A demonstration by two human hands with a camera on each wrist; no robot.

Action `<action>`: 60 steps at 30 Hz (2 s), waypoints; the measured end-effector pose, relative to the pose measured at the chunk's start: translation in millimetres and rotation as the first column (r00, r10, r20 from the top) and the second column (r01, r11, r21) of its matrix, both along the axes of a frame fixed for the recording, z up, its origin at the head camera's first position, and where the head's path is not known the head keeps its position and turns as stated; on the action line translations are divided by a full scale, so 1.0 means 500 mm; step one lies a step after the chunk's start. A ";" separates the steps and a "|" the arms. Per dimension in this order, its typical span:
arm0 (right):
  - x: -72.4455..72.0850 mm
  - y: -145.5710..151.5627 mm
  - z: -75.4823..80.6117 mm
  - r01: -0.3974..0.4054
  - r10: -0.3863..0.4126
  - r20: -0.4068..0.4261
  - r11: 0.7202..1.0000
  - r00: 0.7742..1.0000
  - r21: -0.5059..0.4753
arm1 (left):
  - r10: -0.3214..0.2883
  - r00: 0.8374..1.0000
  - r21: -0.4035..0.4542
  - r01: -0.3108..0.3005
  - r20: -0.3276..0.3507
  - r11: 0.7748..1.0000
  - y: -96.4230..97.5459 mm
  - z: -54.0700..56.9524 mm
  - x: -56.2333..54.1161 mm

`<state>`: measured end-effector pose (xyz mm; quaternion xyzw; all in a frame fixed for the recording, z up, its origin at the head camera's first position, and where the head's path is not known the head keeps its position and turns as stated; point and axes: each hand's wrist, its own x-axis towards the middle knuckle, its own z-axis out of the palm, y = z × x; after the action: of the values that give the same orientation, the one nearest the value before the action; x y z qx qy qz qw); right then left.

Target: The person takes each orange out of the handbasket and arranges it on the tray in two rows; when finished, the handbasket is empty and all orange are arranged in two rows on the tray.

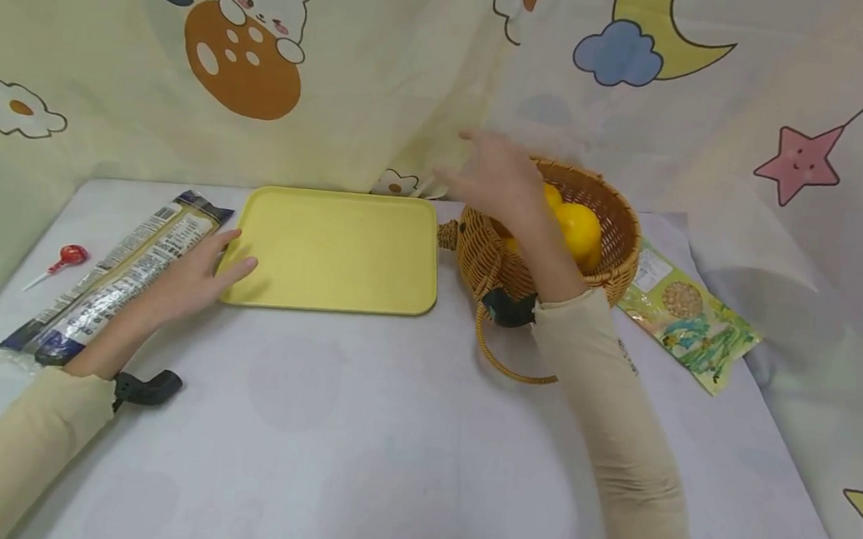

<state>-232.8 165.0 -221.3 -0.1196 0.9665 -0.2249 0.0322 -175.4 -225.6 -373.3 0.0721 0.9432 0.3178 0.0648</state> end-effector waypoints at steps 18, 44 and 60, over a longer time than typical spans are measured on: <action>-0.008 0.114 0.053 0.005 0.009 0.191 0.997 0.981 -0.072 | -0.041 0.999 -0.058 0.041 0.006 0.997 -0.012 -0.030 -0.012; -0.094 0.210 0.009 -0.263 0.220 0.464 0.964 0.858 0.029 | -0.079 0.997 -0.090 0.081 0.021 0.993 -0.021 -0.044 -0.003; -0.105 0.195 -0.003 -0.285 0.241 0.507 0.959 0.827 0.008 | -0.112 0.993 -0.083 0.108 -0.045 0.991 -0.037 -0.035 0.004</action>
<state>-285.3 262.6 -222.8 -0.1876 0.9074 -0.2013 0.3176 -173.5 -244.1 -390.9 0.1293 0.9511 0.2737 0.0614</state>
